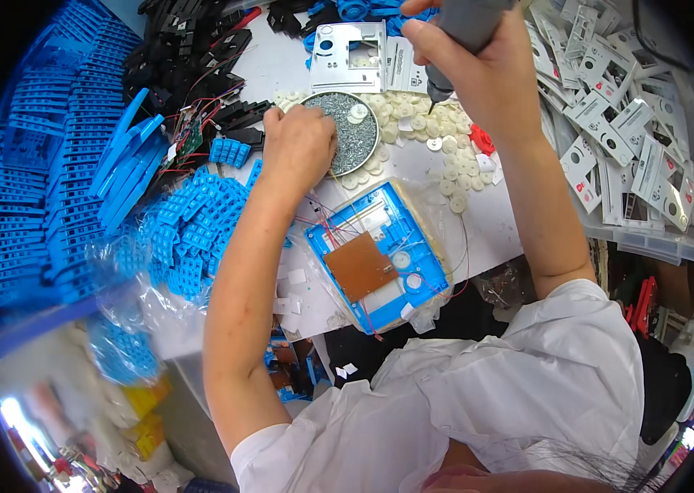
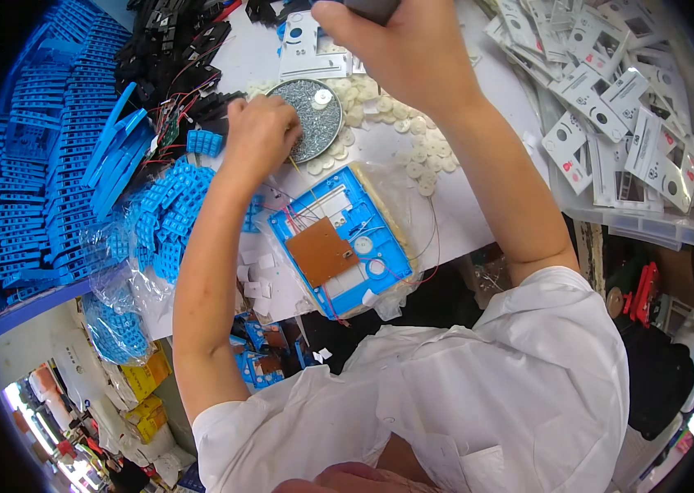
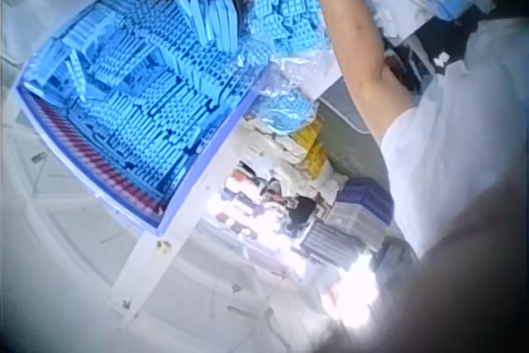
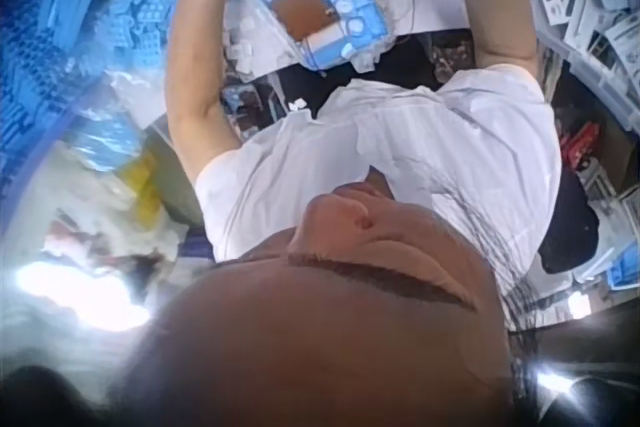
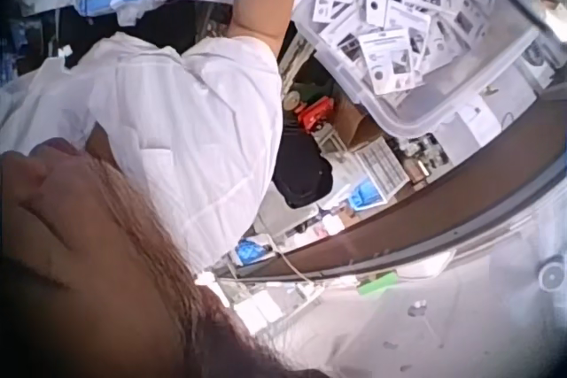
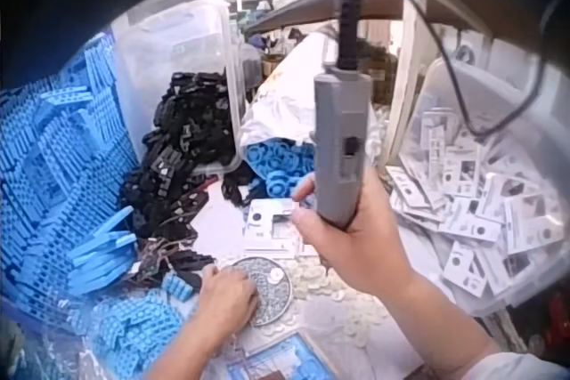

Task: Assembling and packaging small electronic components into plastic casings and retail boxes.

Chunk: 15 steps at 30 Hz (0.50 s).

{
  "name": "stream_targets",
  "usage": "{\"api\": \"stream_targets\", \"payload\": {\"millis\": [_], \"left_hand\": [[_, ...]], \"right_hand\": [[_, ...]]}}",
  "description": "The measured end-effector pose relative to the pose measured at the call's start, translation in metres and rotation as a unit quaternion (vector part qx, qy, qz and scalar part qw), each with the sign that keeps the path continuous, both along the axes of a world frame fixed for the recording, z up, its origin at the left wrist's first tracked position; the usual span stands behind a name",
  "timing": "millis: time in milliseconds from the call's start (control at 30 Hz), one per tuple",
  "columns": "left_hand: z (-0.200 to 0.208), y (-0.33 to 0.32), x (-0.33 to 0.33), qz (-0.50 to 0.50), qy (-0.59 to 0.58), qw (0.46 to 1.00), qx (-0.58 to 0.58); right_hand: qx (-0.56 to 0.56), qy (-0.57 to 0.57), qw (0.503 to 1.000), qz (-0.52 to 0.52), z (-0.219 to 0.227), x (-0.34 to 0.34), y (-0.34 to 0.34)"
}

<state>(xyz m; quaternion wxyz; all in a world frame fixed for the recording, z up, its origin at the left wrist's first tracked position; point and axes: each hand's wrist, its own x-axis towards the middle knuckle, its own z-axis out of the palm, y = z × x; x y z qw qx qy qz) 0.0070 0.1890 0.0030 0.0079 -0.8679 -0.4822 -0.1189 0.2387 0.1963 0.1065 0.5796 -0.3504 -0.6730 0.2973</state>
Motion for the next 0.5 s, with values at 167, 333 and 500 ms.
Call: {"api": "stream_targets", "payload": {"millis": [167,333,500], "left_hand": [[-0.007,0.016,0.003,0.037,-0.002,0.995,0.094],[0.003,0.029,0.0,0.069,0.041,0.996,0.049],[0.04,-0.004,-0.013,0.095,-0.098,0.985,0.103]], "right_hand": [[-0.1,0.067,0.992,0.047,0.02,-0.006,-0.024],[-0.128,0.07,0.983,0.11,0.012,-0.005,-0.018],[-0.147,0.069,0.975,0.149,0.003,0.006,-0.023]]}}
